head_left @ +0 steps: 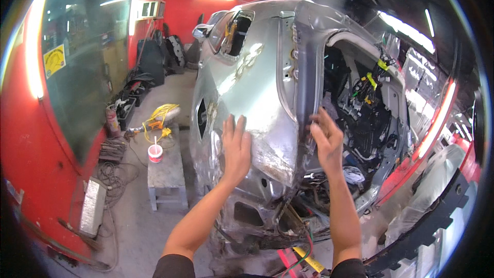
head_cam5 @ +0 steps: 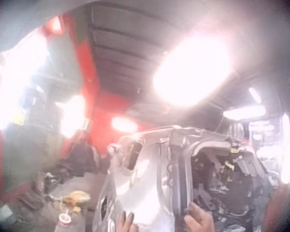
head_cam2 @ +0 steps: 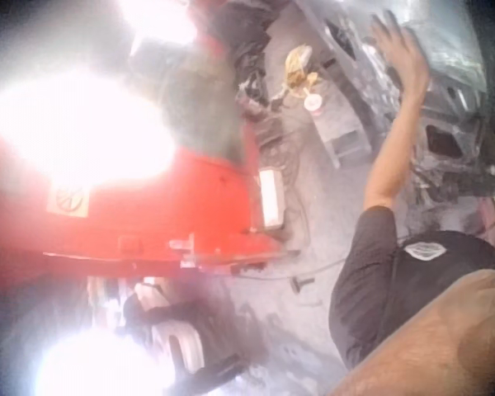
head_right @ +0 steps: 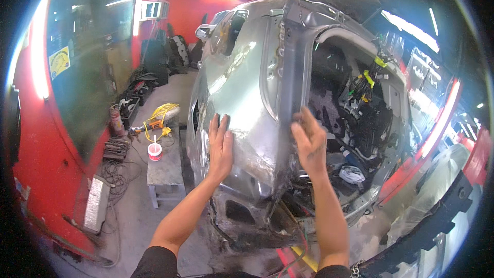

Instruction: The person uses locking pliers to pull and align a damaged metal panel on the front fender of a silver car. They repeatedly clamp and adjust the metal edge, then visually check the alignment by running their hands along the panel surface.

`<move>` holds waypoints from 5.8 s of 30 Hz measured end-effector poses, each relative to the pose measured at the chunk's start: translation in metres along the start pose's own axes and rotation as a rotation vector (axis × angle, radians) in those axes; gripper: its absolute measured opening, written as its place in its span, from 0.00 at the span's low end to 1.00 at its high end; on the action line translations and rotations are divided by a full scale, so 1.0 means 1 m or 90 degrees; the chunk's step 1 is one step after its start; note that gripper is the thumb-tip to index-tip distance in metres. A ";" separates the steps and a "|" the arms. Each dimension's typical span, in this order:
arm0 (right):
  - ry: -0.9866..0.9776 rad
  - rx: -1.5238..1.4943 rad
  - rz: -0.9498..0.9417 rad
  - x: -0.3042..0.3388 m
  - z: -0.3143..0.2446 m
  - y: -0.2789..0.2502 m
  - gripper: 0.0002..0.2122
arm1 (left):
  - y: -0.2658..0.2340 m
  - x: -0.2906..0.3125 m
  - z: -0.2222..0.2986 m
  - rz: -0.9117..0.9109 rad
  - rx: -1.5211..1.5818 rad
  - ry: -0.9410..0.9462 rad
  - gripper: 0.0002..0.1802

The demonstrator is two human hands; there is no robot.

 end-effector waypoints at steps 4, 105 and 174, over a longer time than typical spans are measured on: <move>-0.096 0.060 -0.005 -0.070 -0.021 0.009 0.23 | -0.012 -0.006 0.002 -0.044 -0.043 0.059 0.26; 0.232 0.722 0.256 -0.263 -0.050 0.082 0.21 | 0.165 -0.485 -0.200 -0.186 0.712 -0.254 0.15; 0.199 0.800 0.279 -0.262 -0.049 0.084 0.23 | 0.166 -0.481 -0.183 -0.142 0.722 -0.161 0.18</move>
Point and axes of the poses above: each hand's wrist, its own x-axis away from the middle knuckle, its own y-axis out of the palm, z = x × y, the point moved 10 cm from there along -x, towards the middle knuckle, and after that the axes turned 6 degrees about x, right-handed, at the moved point
